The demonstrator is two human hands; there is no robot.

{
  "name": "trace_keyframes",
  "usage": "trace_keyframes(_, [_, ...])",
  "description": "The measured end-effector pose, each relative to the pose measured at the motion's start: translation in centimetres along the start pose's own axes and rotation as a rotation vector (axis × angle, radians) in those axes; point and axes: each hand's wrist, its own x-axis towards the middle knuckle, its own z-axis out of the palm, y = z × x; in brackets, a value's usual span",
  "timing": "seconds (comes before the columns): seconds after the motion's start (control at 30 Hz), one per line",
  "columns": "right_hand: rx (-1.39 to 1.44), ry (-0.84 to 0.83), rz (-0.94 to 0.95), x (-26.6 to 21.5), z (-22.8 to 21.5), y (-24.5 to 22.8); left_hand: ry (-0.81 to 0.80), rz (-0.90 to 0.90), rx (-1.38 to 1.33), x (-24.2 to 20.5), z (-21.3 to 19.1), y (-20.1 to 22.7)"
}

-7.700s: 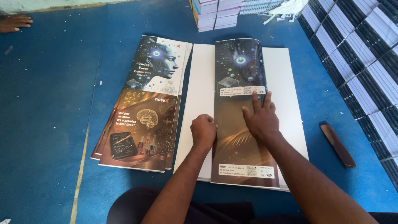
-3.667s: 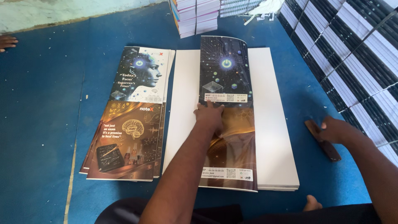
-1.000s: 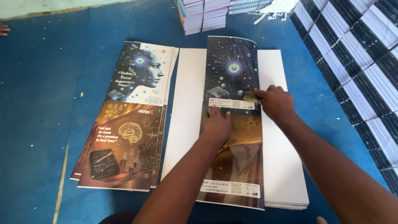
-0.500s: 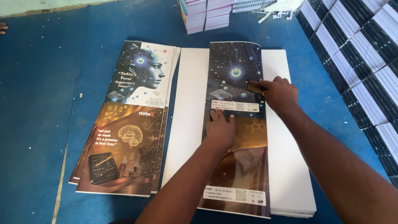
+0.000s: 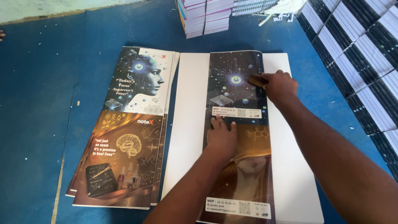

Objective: The person folds a printed cover sheet over a stack of blank pages and uses a wooden block to press the spine crease. The person repeats this process for multiple book units, aligning the cover and smoothing the fold.

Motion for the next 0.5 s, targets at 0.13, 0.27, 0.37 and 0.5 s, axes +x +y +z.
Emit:
trace_keyframes(0.13, [-0.027, 0.017, 0.006, 1.3, -0.1, -0.2, 0.01, 0.002, 0.012, 0.1, 0.2, -0.1])
trace_keyframes(0.27, [0.01, -0.049, 0.063, 3.0, -0.4, -0.4, 0.026, 0.007, 0.036, 0.2, 0.5, 0.0])
trace_keyframes(0.37, [0.029, -0.057, 0.077, 4.1, -0.4, -0.4, -0.006, 0.004, 0.022, 0.5, 0.6, 0.1])
trace_keyframes(0.5, [0.017, -0.028, 0.079, 5.6, 0.1, -0.3, 0.047, 0.005, -0.007, 0.4, 0.8, 0.0])
